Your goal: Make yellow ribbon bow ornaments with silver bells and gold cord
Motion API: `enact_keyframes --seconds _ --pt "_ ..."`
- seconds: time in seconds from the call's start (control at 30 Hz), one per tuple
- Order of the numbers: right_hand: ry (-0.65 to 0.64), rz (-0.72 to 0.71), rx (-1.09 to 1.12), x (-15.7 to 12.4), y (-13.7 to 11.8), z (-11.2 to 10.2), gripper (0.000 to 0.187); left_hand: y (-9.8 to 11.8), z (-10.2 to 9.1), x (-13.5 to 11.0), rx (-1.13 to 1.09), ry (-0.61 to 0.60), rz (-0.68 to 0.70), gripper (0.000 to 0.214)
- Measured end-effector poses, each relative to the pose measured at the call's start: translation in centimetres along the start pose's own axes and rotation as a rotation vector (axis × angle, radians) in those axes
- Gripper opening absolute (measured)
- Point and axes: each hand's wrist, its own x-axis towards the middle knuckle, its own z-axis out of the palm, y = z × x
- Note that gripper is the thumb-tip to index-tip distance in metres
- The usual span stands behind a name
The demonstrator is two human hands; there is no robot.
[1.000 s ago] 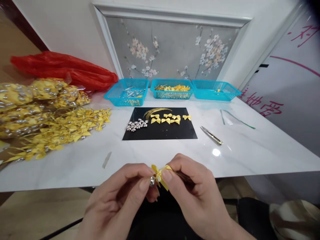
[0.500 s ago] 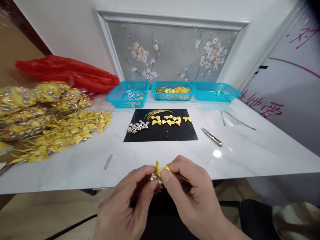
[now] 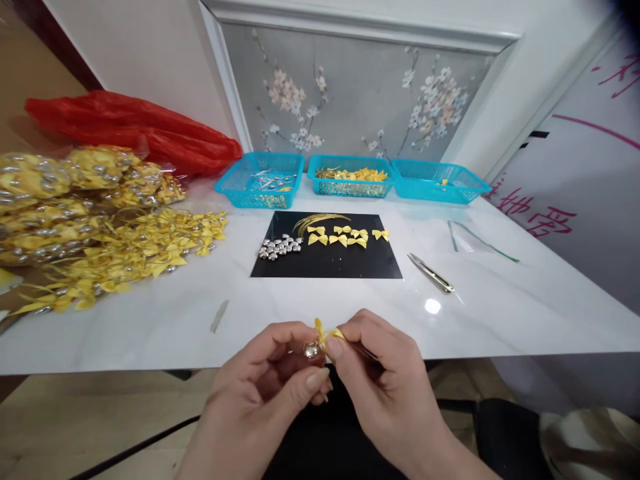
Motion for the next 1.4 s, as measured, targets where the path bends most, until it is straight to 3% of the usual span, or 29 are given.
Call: enact_keyframes --seconds 0.17,0.27,0.47,0.73,0.83,1.07,1.3,1.4 --pt "0.009 -0.026 0.000 -0.1 -0.2 0.2 0.017 -0.2 -0.2 -0.1 0.089 -0.005 0.038 0.008" --pt "0.033 -0.061 -0.027 -0.2 0.0 0.3 0.016 0.1 0.2 -0.2 0.004 -0.042 -0.008 0.020" --pt "0.016 -0.062 -0.024 -0.3 0.2 0.3 0.016 0.3 0.4 -0.2 -0.220 0.002 -0.078 0.009" --pt "0.024 -0.048 -0.003 -0.2 0.2 0.3 0.015 -0.4 -0.1 -0.2 0.006 0.023 -0.022 0.010" --pt "0.021 -0.051 -0.009 -0.2 0.2 0.4 0.016 -0.3 0.0 -0.2 -0.047 -0.021 -0.021 0.011" --pt "-0.005 -0.044 -0.006 -0.5 0.2 0.5 0.015 0.1 0.1 -0.2 -0.179 0.005 -0.018 0.006" --pt "0.008 -0.045 0.017 -0.4 0.2 0.5 0.015 0.5 1.0 -1.1 0.037 0.176 0.021 0.009" --pt "0.015 -0.054 0.020 -0.3 0.1 0.5 0.015 0.4 1.0 -1.1 0.108 0.187 0.062 0.003"
